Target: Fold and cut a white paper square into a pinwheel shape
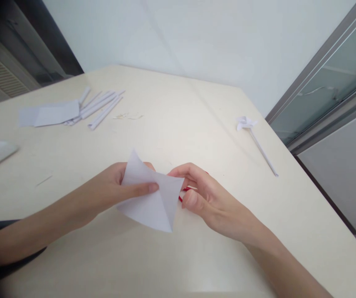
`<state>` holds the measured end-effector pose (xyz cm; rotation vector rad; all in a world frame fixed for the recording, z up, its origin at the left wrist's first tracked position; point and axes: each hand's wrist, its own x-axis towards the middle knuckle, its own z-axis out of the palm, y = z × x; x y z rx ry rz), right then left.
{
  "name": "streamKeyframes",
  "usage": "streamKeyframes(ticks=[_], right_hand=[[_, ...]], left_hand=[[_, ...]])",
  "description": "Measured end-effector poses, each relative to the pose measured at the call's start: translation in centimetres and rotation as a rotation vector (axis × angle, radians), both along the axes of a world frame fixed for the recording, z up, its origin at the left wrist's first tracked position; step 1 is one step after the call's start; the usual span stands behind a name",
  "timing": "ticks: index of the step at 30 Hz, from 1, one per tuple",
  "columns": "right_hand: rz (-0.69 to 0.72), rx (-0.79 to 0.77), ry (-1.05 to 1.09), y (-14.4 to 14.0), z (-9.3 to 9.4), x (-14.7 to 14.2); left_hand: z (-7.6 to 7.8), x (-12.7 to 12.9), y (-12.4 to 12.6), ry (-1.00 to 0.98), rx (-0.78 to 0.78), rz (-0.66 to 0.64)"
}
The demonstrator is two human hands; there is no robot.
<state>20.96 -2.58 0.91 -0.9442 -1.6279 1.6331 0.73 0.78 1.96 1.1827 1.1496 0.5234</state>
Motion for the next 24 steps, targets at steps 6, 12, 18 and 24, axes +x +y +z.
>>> streamKeyframes(ticks=[6,12,18,24], right_hand=[[-0.14,-0.085,-0.069,0.0,0.0,-0.2],[-0.279,-0.121,-0.077,0.4,-0.2,0.3],[-0.338,-0.132,-0.06,0.4,-0.4,0.5],[-0.327,-0.11,-0.056,0.3,-0.3,0.4]], left_hand=[[0.0,0.2,0.0,0.012,-0.033,-0.012],[-0.1,-0.3,0.0,-0.09,-0.003,-0.091],[-0.7,-0.5,0.0,-0.312,0.063,-0.313],[-0.9,-0.7,0.1,-0.295,0.042,-0.491]])
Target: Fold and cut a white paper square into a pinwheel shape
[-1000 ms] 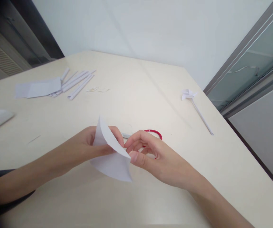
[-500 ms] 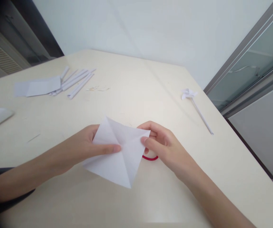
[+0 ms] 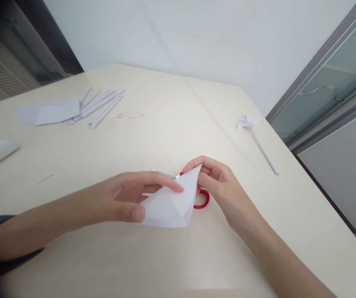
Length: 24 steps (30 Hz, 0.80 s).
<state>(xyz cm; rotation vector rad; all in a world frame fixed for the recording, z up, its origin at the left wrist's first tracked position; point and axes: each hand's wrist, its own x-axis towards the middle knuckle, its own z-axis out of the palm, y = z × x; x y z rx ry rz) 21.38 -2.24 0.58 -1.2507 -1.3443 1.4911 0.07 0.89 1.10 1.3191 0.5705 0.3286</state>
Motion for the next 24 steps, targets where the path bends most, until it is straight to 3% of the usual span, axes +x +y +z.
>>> streamKeyframes(ticks=[6,12,16,24], right_hand=[[0.038,-0.003,0.031,0.2,0.0,-0.2],[0.138,-0.025,-0.049,0.1,0.2,-0.6],[0.236,-0.07,-0.117,0.0,-0.2,-1.0],[0.236,0.046,-0.278,0.0,-0.7,-0.9]], left_hand=[[0.6,-0.2,0.2,0.144,0.075,0.039],[-0.6,0.3,0.2,0.154,0.225,0.292],[-0.6,0.4,0.1,0.142,0.186,0.381],[-0.5,0.5,0.1,0.149,0.13,0.403]])
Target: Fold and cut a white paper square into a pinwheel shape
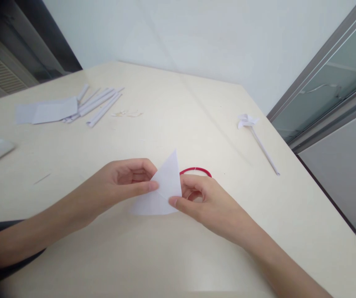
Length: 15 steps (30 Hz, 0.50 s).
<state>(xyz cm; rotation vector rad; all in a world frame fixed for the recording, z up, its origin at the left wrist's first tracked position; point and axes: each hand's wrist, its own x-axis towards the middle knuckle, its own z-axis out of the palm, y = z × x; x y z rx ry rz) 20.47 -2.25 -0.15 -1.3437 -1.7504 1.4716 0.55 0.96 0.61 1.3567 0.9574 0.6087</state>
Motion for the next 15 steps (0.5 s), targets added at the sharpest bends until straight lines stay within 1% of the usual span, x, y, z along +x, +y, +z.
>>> streamKeyframes(ticks=[3,6,9,13,15], right_hand=[[0.023,0.029,-0.008,-0.1,0.1,-0.2],[-0.014,0.046,0.02,-0.1,0.1,-0.3],[-0.048,0.008,0.091,-0.1,-0.1,-0.3],[-0.08,-0.074,0.218,-0.1,0.1,-0.2],[-0.109,-0.09,0.249,-0.1,0.3,-0.1]], left_hand=[[-0.1,0.1,-0.1,-0.001,-0.027,-0.039],[0.1,0.0,-0.2,0.026,-0.028,-0.102],[0.5,-0.1,-0.3,0.085,-0.009,-0.165],[1.0,-0.2,-0.5,0.131,0.013,-0.161],[1.0,-0.2,-0.4,0.15,0.046,-0.145]])
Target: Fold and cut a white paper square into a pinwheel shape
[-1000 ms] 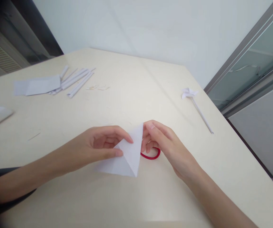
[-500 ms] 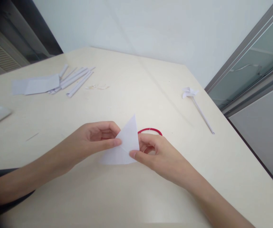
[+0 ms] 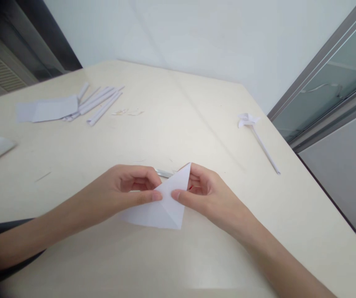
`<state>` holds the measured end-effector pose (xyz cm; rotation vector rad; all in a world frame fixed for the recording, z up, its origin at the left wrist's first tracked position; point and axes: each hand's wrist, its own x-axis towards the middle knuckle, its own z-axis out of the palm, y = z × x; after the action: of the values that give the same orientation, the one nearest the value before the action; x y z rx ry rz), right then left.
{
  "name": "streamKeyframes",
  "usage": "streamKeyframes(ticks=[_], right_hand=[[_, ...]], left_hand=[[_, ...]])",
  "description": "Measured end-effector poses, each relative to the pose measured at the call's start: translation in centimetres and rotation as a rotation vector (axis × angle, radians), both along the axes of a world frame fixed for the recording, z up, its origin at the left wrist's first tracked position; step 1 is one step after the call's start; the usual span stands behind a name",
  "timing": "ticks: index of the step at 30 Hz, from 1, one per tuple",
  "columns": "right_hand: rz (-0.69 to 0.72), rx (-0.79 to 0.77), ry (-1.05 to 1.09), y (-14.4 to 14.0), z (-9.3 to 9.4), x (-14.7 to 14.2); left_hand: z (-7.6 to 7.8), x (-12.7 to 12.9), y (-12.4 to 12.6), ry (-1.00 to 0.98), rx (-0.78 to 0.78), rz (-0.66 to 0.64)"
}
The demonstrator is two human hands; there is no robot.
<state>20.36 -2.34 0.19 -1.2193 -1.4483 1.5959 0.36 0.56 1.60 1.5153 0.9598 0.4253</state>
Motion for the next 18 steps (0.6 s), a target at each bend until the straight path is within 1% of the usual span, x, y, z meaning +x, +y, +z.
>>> streamKeyframes(ticks=[3,9,11,13,15,18], right_hand=[[-0.033,0.006,0.011,0.0,0.2,0.2],[-0.052,-0.017,-0.032,0.2,0.5,0.3],[-0.055,0.015,-0.075,0.2,0.6,0.3],[-0.062,0.065,-0.112,0.1,0.5,0.5],[-0.039,0.098,-0.148,0.1,0.4,0.5],[0.07,0.088,-0.202,0.2,0.2,0.3]], left_hand=[[-0.1,-0.1,0.3,-0.013,0.053,0.027],[-0.6,-0.6,1.0,-0.077,0.071,0.116],[-0.6,-0.5,0.9,-0.076,0.053,0.098],[-0.5,-0.3,0.8,-0.045,0.024,0.052],[-0.1,-0.2,0.5,0.007,0.019,0.027],[0.4,0.0,0.1,0.059,0.043,0.032]])
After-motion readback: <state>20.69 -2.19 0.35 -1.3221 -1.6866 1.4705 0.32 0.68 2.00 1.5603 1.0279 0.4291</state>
